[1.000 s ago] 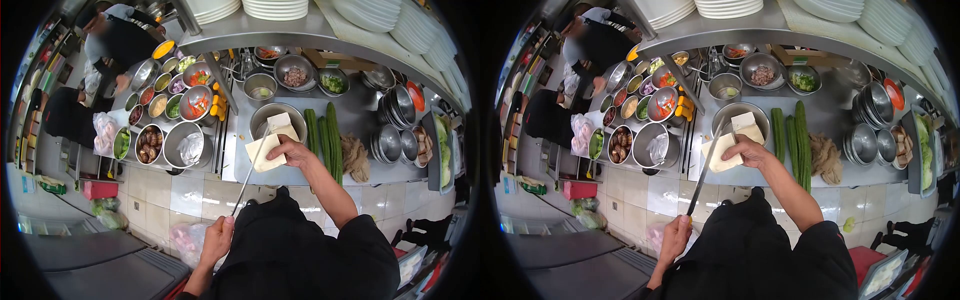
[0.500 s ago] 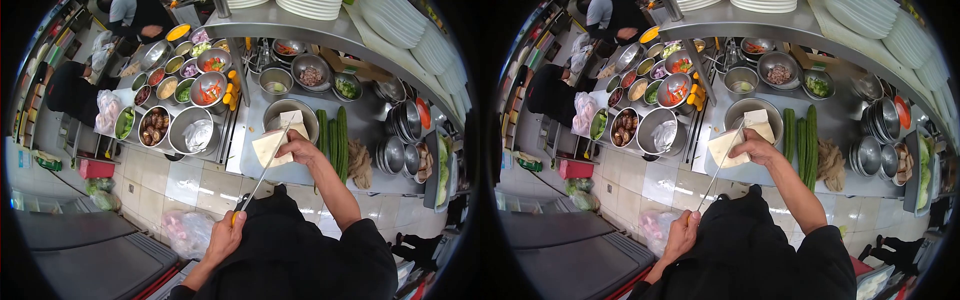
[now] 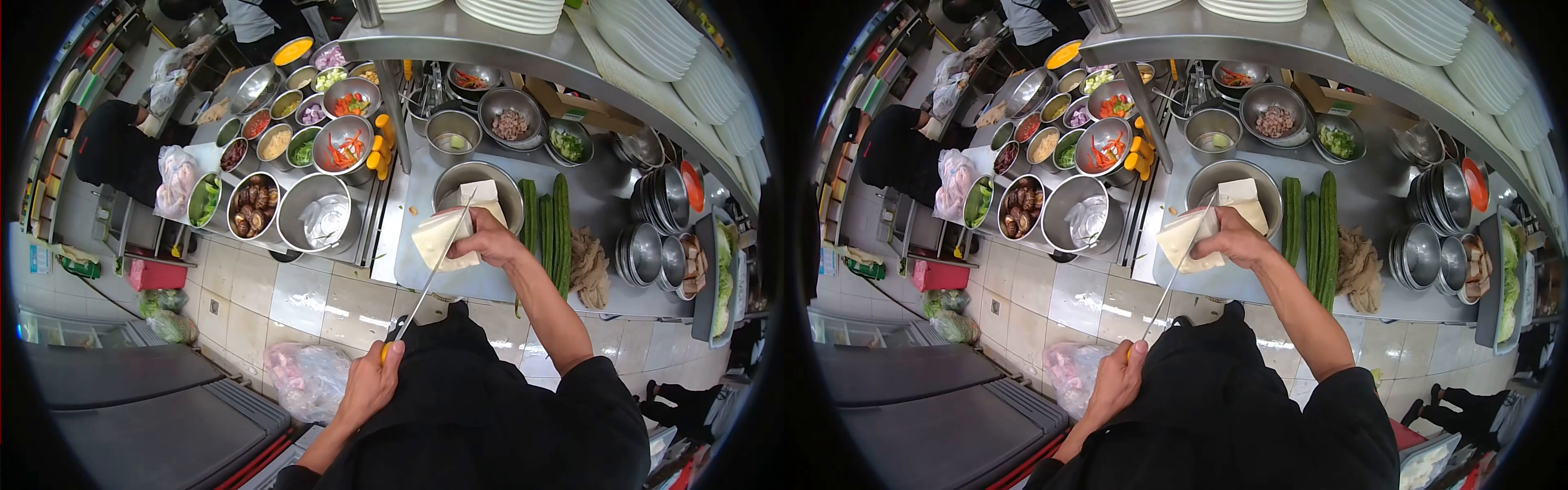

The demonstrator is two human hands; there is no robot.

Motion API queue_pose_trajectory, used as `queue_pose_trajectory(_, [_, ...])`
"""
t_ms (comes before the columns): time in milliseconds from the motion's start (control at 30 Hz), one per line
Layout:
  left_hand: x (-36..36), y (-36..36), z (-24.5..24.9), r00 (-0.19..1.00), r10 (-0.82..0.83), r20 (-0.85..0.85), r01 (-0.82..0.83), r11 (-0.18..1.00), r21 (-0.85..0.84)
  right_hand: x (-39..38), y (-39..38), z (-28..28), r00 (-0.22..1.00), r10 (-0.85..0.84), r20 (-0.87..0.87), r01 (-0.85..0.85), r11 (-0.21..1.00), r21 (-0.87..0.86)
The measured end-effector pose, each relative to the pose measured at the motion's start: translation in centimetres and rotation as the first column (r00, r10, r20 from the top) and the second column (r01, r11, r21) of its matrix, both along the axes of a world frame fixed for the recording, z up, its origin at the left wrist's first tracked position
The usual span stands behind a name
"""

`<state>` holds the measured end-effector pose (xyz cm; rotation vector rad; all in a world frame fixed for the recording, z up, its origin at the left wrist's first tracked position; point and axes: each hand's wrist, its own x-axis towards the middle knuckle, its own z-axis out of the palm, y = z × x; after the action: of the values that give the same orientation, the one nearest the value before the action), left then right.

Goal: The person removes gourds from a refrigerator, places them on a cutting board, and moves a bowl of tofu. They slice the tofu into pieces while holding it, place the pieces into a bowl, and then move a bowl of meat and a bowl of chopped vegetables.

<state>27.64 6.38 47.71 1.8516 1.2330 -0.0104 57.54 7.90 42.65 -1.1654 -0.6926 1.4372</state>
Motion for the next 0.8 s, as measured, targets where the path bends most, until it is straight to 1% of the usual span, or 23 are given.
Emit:
queue_pose_trajectory(100, [0.2, 0.4, -1.1, 1.0, -0.013, 0.004, 0.013, 1.0, 0.002, 0.0, -0.1, -0.1, 1.0, -0.006, 0.024, 0.006, 1.0, 0.02])
queue_pose_trajectory(167, [0.5, 0.6, -1.7, 1.0, -0.014, -0.004, 0.014, 1.0, -0.001, 0.0, -0.2, 0.1, 0.998, -0.01, -0.066, 0.01, 1.0, -0.007])
queue_pose_trajectory(200, [0.7, 0.8, -1.9, 1.0, -0.013, -0.012, 0.013, 1.0, -0.004, -0.1, -0.3, 0.3, 0.998, -0.012, -0.065, 0.012, 1.0, -0.006])
queue_pose_trajectory(267, [0.9, 1.0, -2.5, 1.0, -0.017, -0.012, 0.017, 1.0, -0.005, -0.3, -0.5, 0.6, 0.986, -0.011, -0.167, 0.001, 0.998, -0.057])
queue_pose_trajectory(467, [1.5, 1.7, -4.2, 0.999, -0.034, -0.021, 0.033, 0.999, -0.021, 0.0, -0.7, 0.3, 0.968, -0.035, -0.248, 0.013, 0.996, -0.09])
queue_pose_trajectory(533, [1.7, 1.9, -4.4, 0.999, -0.043, -0.021, 0.043, 0.999, -0.026, 0.4, -0.9, 0.1, 0.966, -0.027, -0.256, 0.008, 0.997, -0.075])
queue_pose_trajectory(600, [1.7, 2.1, -4.4, 1.0, -0.03, -0.009, 0.03, 0.997, -0.075, 0.8, -1.0, -0.3, 0.965, -0.019, -0.262, 0.004, 0.998, -0.06])
queue_pose_trajectory(767, [1.6, 2.5, -4.9, 0.999, -0.019, 0.039, 0.019, 1.0, -0.016, 1.5, -1.1, -0.7, 0.922, -0.066, -0.381, 0.05, 0.997, -0.051])
queue_pose_trajectory(800, [1.7, 2.6, -4.9, 0.999, -0.024, 0.042, 0.024, 1.0, 0.0, 1.6, -1.1, -0.7, 0.923, -0.068, -0.379, 0.055, 0.997, -0.045])
